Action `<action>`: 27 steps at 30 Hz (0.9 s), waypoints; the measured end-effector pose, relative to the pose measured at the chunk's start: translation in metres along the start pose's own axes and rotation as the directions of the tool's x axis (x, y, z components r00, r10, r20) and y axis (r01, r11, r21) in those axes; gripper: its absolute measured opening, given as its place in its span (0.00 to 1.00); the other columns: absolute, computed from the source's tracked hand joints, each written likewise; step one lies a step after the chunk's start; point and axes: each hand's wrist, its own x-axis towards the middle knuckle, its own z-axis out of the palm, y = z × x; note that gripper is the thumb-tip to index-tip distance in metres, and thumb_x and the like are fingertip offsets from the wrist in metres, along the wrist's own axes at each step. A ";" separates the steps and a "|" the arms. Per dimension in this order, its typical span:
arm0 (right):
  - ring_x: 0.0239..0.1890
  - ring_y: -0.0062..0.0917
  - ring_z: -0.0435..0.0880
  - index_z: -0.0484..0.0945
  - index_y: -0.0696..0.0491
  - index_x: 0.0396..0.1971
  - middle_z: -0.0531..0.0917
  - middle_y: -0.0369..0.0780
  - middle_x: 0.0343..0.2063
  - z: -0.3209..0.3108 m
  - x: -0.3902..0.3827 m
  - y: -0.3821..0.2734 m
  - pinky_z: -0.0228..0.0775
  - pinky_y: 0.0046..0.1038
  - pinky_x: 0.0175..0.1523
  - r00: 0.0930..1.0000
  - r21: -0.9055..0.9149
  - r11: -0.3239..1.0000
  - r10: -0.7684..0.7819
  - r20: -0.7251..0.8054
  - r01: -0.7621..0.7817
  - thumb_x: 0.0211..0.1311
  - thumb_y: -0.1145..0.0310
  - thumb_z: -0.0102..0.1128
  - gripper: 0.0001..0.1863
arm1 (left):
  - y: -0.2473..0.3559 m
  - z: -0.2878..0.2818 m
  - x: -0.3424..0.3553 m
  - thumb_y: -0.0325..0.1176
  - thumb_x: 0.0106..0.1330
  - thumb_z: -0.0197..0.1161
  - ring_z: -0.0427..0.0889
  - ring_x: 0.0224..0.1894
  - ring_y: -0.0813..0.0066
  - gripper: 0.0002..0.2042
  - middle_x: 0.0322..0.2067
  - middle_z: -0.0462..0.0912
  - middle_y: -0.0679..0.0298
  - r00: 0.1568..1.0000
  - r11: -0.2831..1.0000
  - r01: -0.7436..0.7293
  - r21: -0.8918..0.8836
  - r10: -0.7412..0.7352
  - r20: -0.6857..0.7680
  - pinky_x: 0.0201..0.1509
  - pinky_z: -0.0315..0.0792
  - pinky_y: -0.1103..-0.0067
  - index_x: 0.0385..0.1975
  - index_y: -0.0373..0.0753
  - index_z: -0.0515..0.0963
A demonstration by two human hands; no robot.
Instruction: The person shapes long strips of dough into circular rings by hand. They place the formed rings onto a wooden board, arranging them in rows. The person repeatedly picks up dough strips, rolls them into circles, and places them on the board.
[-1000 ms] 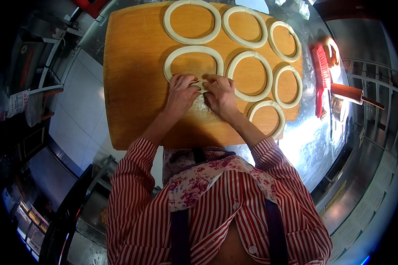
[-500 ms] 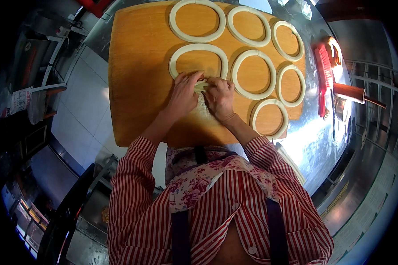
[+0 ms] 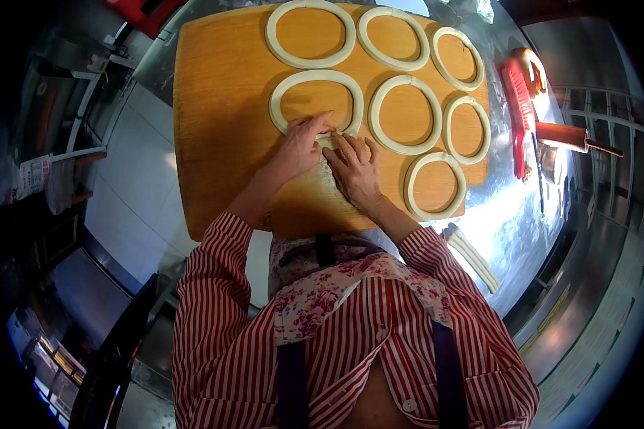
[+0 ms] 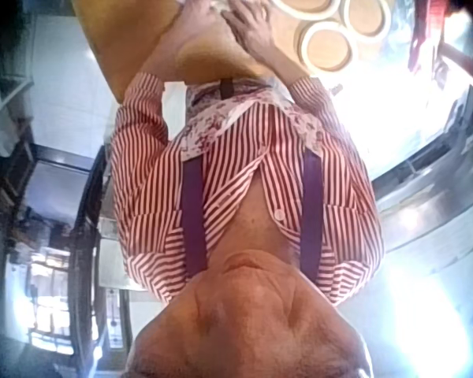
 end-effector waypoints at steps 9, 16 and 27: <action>0.49 0.35 0.76 0.83 0.52 0.40 0.77 0.40 0.47 0.006 0.017 0.009 0.58 0.40 0.58 0.972 0.259 0.952 0.201 -0.119 -0.165 0.52 0.67 0.72 0.15 | -0.001 -0.003 0.006 0.13 0.57 0.50 0.81 0.55 0.50 0.32 0.51 0.84 0.50 0.999 0.998 0.043 -0.046 -0.042 0.012 0.59 0.72 0.67 0.66 0.34 0.64; 0.46 0.32 0.77 0.83 0.51 0.39 0.79 0.38 0.42 0.012 0.018 0.005 0.60 0.39 0.54 0.976 0.203 0.970 0.167 -0.140 -0.136 0.53 0.69 0.70 0.12 | 0.001 -0.006 0.009 0.14 0.56 0.51 0.79 0.55 0.52 0.31 0.51 0.84 0.53 0.995 0.994 0.091 -0.053 -0.089 0.048 0.61 0.68 0.67 0.65 0.36 0.65; 0.42 0.34 0.80 0.84 0.50 0.47 0.81 0.41 0.44 -0.008 -0.017 0.009 0.71 0.35 0.46 0.969 0.299 0.936 0.224 -0.101 -0.185 0.54 0.76 0.66 0.18 | 0.006 0.010 0.012 0.26 0.61 0.66 0.83 0.49 0.54 0.20 0.45 0.86 0.52 0.997 0.985 0.010 0.173 0.003 -0.077 0.52 0.76 0.66 0.54 0.33 0.77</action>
